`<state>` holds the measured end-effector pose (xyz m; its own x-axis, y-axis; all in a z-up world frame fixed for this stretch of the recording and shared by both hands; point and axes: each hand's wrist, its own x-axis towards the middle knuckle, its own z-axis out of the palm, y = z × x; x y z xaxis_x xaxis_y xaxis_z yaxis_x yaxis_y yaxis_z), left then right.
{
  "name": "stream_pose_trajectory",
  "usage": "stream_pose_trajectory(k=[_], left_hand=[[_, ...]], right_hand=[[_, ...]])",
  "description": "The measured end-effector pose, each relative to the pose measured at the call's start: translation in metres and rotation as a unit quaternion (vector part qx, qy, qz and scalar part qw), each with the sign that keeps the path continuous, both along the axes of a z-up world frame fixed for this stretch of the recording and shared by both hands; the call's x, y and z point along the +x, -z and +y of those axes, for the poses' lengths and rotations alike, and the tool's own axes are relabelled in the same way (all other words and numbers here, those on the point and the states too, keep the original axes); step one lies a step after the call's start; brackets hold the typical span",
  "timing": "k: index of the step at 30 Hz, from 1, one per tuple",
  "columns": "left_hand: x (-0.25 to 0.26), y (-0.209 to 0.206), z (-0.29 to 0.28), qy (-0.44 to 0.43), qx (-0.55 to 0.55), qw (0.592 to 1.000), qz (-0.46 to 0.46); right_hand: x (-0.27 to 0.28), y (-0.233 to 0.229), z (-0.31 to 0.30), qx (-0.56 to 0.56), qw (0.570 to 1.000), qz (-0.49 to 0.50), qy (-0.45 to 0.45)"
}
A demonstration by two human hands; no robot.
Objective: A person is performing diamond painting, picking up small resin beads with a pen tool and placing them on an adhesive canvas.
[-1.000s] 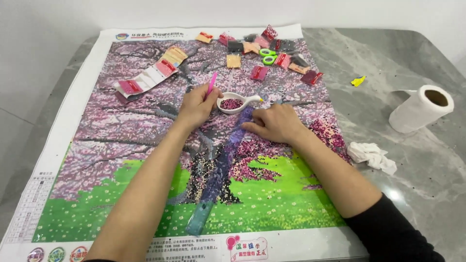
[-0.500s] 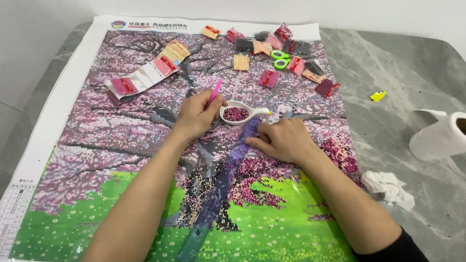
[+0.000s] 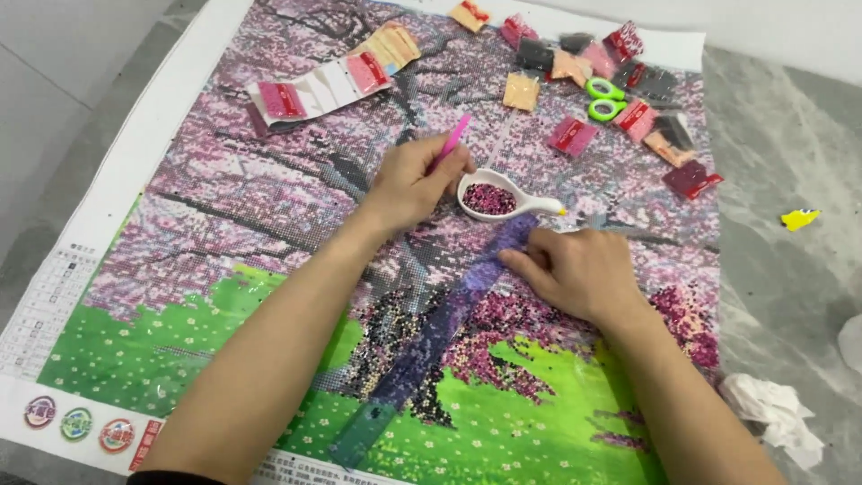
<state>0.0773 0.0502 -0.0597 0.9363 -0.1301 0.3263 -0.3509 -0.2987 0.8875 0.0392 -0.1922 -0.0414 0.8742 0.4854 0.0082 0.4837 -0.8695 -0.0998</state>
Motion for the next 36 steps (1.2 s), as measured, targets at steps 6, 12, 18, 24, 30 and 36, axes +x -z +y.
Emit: stream_pose_trajectory(k=[6,12,18,24,30,36], left_hand=[[0.020,0.011,0.024,-0.047,-0.316,0.941,0.109],[0.027,0.004,0.055,-0.176,-0.562,0.804,0.080],[0.025,0.004,0.058,-0.198,-0.583,0.783,0.085],[0.026,0.007,0.052,-0.172,-0.535,0.819,0.112],[0.012,0.000,0.036,-0.102,-0.190,0.973,0.086],[0.011,0.022,0.021,-0.025,0.238,0.964,-0.111]], right_hand=[[-0.005,0.014,-0.006,-0.019,0.999,-0.041,0.003],[-0.005,0.013,-0.006,-0.018,0.999,-0.033,0.025],[-0.005,0.014,-0.006,-0.009,0.999,-0.039,0.013],[-0.007,0.014,-0.006,-0.003,0.999,-0.046,0.022],[-0.006,0.015,-0.006,0.001,0.999,-0.045,0.013],[-0.009,-0.002,0.000,0.059,0.998,-0.021,-0.001]])
